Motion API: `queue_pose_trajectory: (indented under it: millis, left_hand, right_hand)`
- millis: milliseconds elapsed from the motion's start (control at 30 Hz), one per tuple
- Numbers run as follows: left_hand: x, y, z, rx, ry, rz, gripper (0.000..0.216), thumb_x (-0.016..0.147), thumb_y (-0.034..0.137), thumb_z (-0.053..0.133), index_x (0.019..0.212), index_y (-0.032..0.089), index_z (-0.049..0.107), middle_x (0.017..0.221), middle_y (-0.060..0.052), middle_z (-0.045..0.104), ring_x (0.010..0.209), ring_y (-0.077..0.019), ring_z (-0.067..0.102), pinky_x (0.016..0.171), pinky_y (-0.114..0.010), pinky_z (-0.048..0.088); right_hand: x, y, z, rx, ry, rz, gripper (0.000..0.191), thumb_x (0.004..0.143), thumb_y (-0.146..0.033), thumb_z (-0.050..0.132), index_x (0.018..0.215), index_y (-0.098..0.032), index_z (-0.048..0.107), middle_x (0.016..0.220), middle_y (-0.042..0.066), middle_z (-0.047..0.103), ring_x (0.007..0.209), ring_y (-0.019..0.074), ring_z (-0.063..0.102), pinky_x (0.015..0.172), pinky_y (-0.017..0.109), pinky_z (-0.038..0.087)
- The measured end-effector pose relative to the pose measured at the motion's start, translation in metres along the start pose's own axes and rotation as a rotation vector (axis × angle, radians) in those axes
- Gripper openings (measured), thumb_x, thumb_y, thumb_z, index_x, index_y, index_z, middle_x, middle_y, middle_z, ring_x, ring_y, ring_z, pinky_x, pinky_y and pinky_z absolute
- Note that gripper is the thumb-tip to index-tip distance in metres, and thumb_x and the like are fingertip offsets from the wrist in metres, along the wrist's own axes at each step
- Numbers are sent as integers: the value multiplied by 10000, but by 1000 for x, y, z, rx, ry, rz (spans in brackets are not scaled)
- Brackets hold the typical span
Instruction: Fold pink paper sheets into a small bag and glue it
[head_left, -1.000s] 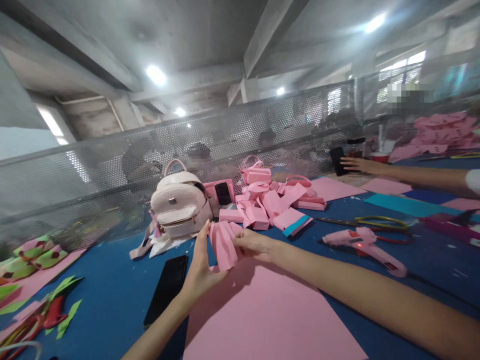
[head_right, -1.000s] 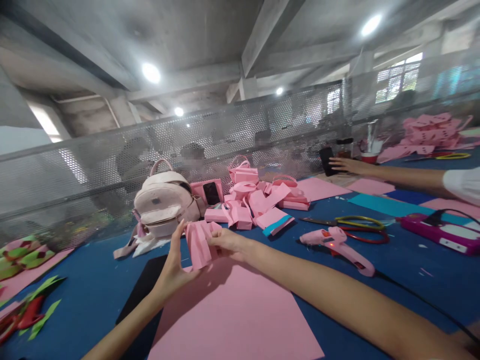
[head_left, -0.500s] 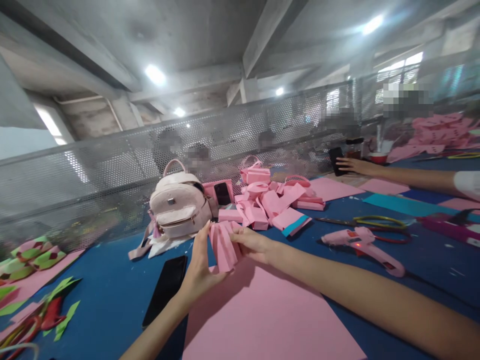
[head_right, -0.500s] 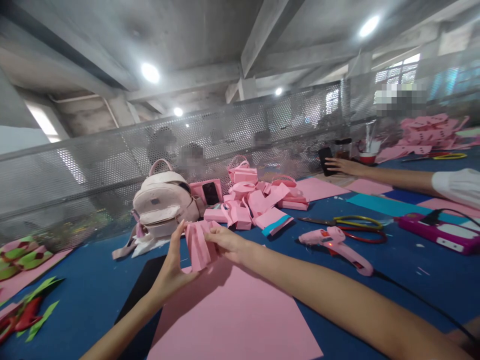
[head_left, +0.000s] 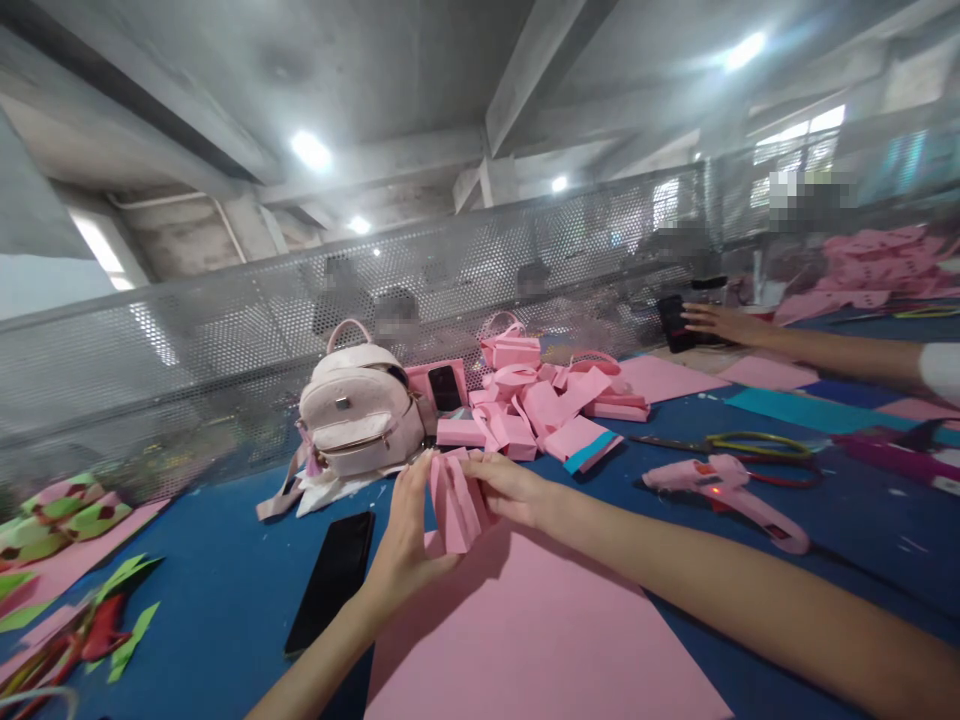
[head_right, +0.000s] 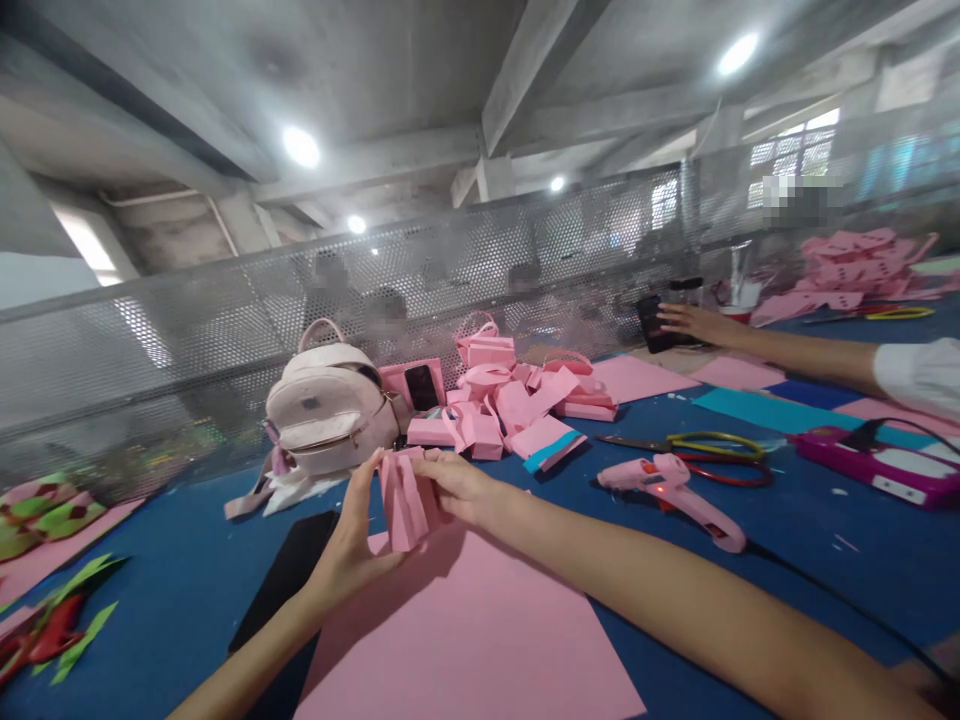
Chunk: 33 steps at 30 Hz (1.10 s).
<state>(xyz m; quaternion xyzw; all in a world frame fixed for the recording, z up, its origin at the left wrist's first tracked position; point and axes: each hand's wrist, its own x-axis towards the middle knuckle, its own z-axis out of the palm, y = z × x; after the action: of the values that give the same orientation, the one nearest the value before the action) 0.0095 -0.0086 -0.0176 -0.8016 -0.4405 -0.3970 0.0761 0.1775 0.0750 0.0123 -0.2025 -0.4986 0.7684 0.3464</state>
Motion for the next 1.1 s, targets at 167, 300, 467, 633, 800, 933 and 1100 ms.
queue_pose_trajectory:
  millis: [167,300,467,633,800,933,1100]
  left_hand:
    - [-1,2,1,19,-27,34,1028,767,285,725,1526,250,34,1529,-189,266,1405,-387,287,1107,-627,272]
    - [-2,2,1,16,6,10,1017,770,290,724,1524,252,43,1526,-187,266,1399,-383,294,1102,-615,292]
    - [0,-3,0,-28,50,-75,1022,757,281,739,1522,243,62,1537,-169,248,1424,-351,253,1128,-549,283]
    - [3,-6,-2,-71,98,-141,1034,731,275,758,1519,254,88,1547,-147,236,1421,-333,263,1138,-526,275]
    - [3,-4,-2,-83,94,-135,1034,735,278,758,1521,266,85,1545,-138,241,1427,-327,249,1142,-522,266]
    - [4,-6,-3,-122,106,-171,1018,756,309,745,1521,259,76,1556,-148,212,1429,-331,248,1141,-526,268]
    - [3,-10,-1,-136,99,-181,1022,759,300,739,1521,264,60,1554,-147,214,1426,-328,253,1144,-532,259]
  right_hand:
    - [2,-1,-2,21,-10,-14,275,513,-298,857,697,-187,686,741,20,702,732,170,621,755,289,475]
    - [4,2,-1,28,-2,-10,338,511,-359,871,738,-197,681,742,0,692,741,144,612,737,251,471]
    - [3,10,-2,-46,-54,88,354,556,-385,867,722,-167,644,660,-10,641,621,117,579,598,233,456]
    - [8,15,-8,-131,-57,136,324,541,-283,868,635,-144,592,554,-51,559,507,58,490,542,196,410]
    - [6,12,-9,-151,-85,134,285,566,-253,846,689,-143,613,612,-40,597,540,57,506,541,183,400]
    - [5,11,-9,-157,-118,169,296,540,-244,863,685,-123,634,616,-28,606,552,59,518,565,190,415]
    - [8,14,-15,-167,-128,202,304,489,-189,886,670,-97,658,581,-16,611,547,63,520,560,189,412]
